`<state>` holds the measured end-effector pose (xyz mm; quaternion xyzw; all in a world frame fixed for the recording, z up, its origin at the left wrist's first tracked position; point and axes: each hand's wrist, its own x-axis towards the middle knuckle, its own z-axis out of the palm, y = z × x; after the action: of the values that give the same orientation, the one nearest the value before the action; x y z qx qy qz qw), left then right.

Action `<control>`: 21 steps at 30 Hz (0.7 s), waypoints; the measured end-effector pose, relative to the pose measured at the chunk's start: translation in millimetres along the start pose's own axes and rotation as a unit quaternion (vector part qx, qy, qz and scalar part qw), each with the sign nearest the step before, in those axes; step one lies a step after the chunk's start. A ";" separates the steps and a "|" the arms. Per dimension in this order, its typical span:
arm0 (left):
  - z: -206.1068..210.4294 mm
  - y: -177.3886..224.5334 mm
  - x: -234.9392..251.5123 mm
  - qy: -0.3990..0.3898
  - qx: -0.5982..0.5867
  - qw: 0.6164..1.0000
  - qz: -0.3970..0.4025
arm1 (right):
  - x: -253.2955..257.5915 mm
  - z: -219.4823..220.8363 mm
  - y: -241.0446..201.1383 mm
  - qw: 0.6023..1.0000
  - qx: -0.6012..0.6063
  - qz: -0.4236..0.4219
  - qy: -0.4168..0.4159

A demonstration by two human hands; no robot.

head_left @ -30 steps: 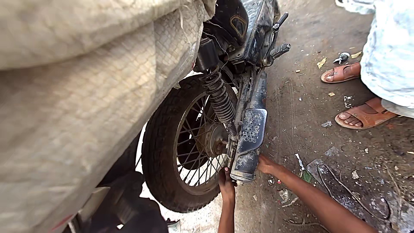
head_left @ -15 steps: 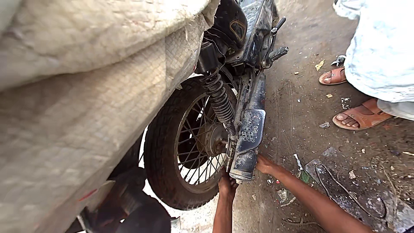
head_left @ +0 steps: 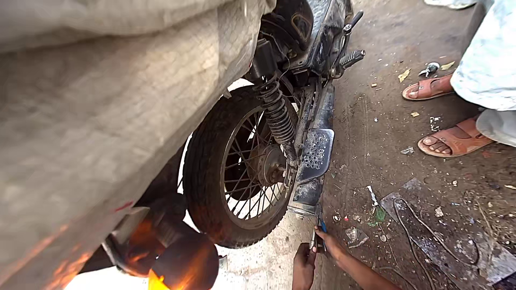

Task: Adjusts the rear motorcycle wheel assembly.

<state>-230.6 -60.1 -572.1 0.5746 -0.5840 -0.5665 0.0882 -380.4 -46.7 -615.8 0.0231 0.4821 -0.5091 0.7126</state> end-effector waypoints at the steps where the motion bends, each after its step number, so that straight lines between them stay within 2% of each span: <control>1: -1.9 -2.6 -3.5 -0.004 0.017 1.000 0.006 | -0.7 -2.4 7.2 1.000 0.024 0.007 0.015; 3: -15.4 -2.5 -5.4 0.054 0.014 0.998 0.001 | 0.7 -12.0 16.0 1.000 0.026 0.002 0.016; 5: -41.3 -1.4 5.1 0.192 -0.047 0.980 -0.010 | -3.0 -18.5 15.7 1.000 0.007 -0.013 0.007; 7: -75.9 4.6 26.6 0.281 -0.108 0.953 0.019 | -13.5 -22.4 11.7 0.999 -0.018 -0.025 -0.012; 10: -103.1 14.1 47.7 0.317 -0.172 0.926 0.111 | -38.3 -29.3 11.7 0.995 -0.089 -0.028 -0.041; 12: -110.5 20.5 39.4 0.320 -0.181 0.921 0.128 | -49.6 -33.0 20.8 0.990 -0.123 -0.025 -0.059; 15: -118.0 43.0 2.9 0.365 -0.160 0.910 0.120 | -57.9 -43.3 38.8 0.980 -0.173 -0.016 -0.094; 18: -113.8 89.2 -45.4 0.453 -0.152 0.868 0.137 | -52.8 -45.6 54.4 0.965 -0.230 -0.030 -0.122; 19: -106.6 92.9 -58.0 0.479 -0.145 0.854 0.143 | -54.0 -43.8 63.2 0.961 -0.244 -0.032 -0.124; 21: -87.3 68.2 -70.6 0.461 -0.107 0.869 0.144 | -57.0 -35.4 69.7 0.956 -0.268 -0.023 -0.120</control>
<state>-180.8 -75.2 -451.5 0.6669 -0.4894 -0.2771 0.4888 -352.7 45.4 -626.1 -0.2408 0.5124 -0.3769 0.7330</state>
